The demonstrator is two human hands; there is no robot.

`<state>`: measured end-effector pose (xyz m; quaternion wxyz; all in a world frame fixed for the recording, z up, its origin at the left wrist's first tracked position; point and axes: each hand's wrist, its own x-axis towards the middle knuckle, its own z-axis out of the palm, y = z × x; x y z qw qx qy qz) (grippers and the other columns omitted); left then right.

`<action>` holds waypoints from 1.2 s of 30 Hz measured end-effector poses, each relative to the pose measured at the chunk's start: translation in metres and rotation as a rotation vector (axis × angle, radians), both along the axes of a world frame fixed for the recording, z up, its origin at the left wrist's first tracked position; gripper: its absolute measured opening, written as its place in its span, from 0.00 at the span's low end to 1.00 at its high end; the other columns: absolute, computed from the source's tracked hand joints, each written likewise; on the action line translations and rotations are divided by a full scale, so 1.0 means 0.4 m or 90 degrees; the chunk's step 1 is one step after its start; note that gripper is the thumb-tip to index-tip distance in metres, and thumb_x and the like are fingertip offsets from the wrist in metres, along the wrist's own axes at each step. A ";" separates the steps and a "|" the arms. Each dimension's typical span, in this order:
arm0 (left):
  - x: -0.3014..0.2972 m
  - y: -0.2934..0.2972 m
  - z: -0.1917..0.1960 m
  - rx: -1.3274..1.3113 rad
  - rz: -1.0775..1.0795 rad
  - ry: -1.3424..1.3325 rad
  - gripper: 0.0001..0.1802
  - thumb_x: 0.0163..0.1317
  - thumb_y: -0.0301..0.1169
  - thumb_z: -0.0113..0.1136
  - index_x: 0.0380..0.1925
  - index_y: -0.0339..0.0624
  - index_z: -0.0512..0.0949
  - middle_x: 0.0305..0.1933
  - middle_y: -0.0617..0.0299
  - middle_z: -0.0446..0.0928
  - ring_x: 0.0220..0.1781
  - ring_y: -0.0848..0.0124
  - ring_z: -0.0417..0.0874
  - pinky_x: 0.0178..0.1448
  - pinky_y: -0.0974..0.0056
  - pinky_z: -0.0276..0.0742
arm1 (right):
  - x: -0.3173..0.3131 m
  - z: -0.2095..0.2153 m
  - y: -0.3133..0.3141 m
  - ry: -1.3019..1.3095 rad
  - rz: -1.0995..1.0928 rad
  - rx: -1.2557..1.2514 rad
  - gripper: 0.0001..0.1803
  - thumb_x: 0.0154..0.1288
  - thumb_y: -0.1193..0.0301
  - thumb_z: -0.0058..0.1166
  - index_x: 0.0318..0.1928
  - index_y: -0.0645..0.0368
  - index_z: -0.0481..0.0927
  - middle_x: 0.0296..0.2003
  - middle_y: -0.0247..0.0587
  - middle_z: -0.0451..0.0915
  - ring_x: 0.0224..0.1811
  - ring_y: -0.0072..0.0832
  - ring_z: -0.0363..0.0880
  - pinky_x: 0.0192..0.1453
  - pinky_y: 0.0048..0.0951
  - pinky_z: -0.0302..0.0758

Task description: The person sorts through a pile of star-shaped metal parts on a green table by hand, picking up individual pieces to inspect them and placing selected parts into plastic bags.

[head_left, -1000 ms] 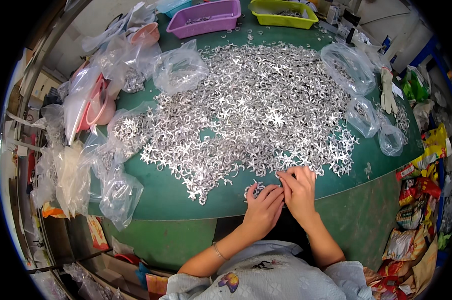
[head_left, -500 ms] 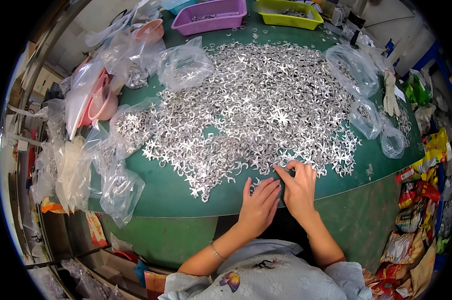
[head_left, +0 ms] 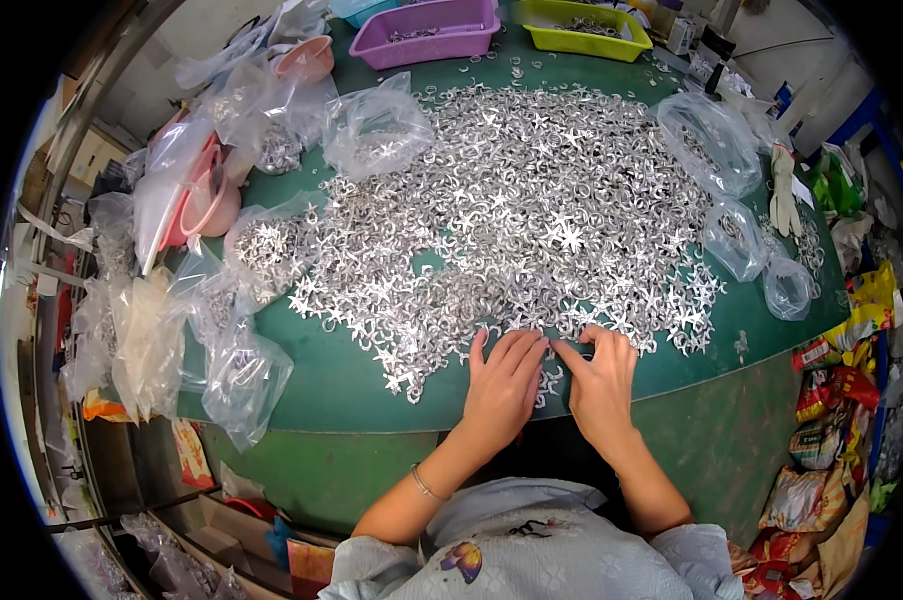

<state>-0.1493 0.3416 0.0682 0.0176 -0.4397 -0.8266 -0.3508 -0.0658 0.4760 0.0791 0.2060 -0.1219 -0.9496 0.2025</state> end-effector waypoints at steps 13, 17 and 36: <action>-0.019 -0.024 0.008 -0.030 -0.063 0.019 0.24 0.48 0.15 0.55 0.49 0.37 0.77 0.54 0.58 0.75 0.56 0.59 0.75 0.64 0.50 0.62 | -0.004 -0.010 -0.006 -0.008 0.020 -0.040 0.24 0.49 0.85 0.51 0.48 0.55 0.83 0.47 0.44 0.71 0.51 0.43 0.67 0.53 0.41 0.62; -0.013 -0.067 0.013 -0.060 -0.079 0.019 0.23 0.49 0.14 0.55 0.49 0.36 0.76 0.53 0.57 0.75 0.56 0.59 0.75 0.61 0.52 0.64 | 0.009 -0.008 -0.003 -0.007 0.039 -0.065 0.25 0.49 0.85 0.51 0.49 0.55 0.83 0.47 0.44 0.71 0.51 0.43 0.67 0.53 0.41 0.62; -0.004 -0.059 0.019 0.049 0.043 -0.028 0.17 0.53 0.15 0.56 0.44 0.39 0.79 0.49 0.58 0.77 0.52 0.60 0.77 0.58 0.56 0.63 | -0.077 0.001 0.000 0.041 0.089 -0.011 0.15 0.53 0.75 0.63 0.44 0.53 0.83 0.42 0.37 0.74 0.46 0.36 0.70 0.49 0.39 0.62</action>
